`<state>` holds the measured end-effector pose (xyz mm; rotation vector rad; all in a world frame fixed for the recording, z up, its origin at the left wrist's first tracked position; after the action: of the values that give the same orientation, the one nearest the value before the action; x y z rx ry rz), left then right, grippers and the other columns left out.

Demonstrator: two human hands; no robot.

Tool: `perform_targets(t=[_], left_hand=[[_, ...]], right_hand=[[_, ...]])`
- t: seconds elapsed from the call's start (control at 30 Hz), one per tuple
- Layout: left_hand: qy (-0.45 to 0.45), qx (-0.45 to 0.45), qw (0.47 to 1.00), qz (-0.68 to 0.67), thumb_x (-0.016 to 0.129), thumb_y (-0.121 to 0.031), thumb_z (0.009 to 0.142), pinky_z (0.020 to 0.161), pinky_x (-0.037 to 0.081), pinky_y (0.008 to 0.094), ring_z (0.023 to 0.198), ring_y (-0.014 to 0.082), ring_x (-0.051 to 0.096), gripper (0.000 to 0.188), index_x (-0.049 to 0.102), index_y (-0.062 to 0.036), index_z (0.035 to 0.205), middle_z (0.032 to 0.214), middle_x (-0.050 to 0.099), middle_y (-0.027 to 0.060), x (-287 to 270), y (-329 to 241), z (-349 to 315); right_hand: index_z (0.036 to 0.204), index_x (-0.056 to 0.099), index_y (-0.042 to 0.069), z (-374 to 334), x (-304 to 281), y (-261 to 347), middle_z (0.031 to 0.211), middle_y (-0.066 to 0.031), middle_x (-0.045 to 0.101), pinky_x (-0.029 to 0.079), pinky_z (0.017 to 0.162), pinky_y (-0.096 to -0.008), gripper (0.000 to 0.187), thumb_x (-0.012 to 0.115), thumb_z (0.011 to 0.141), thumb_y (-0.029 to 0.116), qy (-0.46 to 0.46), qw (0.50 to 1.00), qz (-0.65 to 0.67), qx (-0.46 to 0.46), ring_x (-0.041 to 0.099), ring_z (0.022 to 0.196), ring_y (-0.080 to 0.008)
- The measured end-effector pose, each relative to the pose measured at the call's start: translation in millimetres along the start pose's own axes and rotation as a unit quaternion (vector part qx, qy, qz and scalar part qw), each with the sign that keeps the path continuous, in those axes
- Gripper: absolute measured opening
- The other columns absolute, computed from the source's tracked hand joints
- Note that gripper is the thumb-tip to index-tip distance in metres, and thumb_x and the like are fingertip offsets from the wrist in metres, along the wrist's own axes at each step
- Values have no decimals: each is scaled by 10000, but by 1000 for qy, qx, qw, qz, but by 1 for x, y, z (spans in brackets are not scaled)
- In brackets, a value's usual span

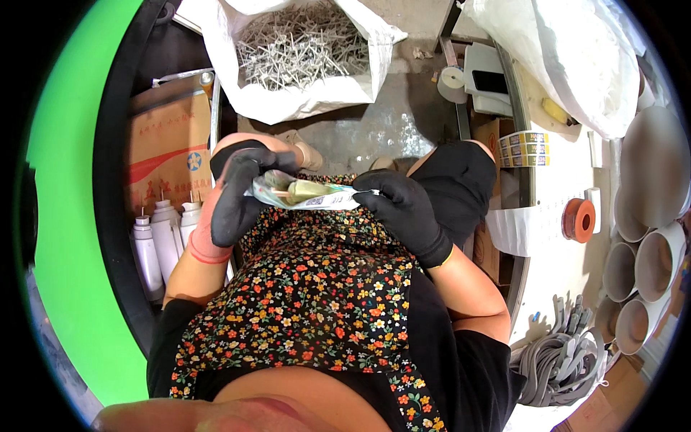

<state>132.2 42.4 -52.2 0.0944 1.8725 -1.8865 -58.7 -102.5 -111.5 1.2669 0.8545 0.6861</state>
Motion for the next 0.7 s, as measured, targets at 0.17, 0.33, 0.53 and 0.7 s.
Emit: perform_targets(t=[0.17, 0.33, 0.53, 0.7], left_hand=[[85, -314, 843, -428, 590, -184, 866, 1015, 349, 323, 1191, 224, 474, 638, 273, -32, 1399, 1301, 470, 146, 17, 27, -37], [264, -219, 920, -191, 677, -122, 791, 974, 377, 309, 1156, 180, 487, 679, 343, -28, 1374, 1294, 495, 82, 3, 23, -31], [270, -150, 949, 59, 634, -194, 805, 891, 424, 318, 1017, 259, 582, 482, 503, -51, 1246, 1095, 608, 154, -2, 11, -9], [236, -60, 947, 210, 599, -225, 829, 733, 474, 393, 835, 318, 598, 257, 591, -48, 1016, 879, 625, 127, 10, 16, -9]], right_hand=[[897, 637, 13, -9, -5, 13, 834, -114, 641, 469, 637, -300, 146, 679, 764, 57, -11, 995, -95, -38, 621, 731, -227], [896, 640, 15, -4, -10, 25, 812, -121, 634, 472, 627, -309, 146, 674, 764, 70, 20, 992, -126, -7, 617, 702, -242], [898, 644, 16, 17, -8, 51, 833, -137, 637, 485, 638, -335, 156, 665, 768, 100, 52, 971, -212, -96, 626, 725, -268], [959, 634, 16, 33, -7, 82, 878, -148, 646, 493, 659, -327, 214, 674, 765, 98, 81, 941, -304, -124, 640, 768, -263]])
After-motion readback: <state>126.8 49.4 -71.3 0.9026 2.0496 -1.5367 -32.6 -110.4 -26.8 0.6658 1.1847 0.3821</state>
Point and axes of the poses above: each hand's wrist, its own z-axis towards the middle knuckle, its own x-axis out of the palm, y = z × x, the point moved 4 cm from there along z, towards the middle knuckle
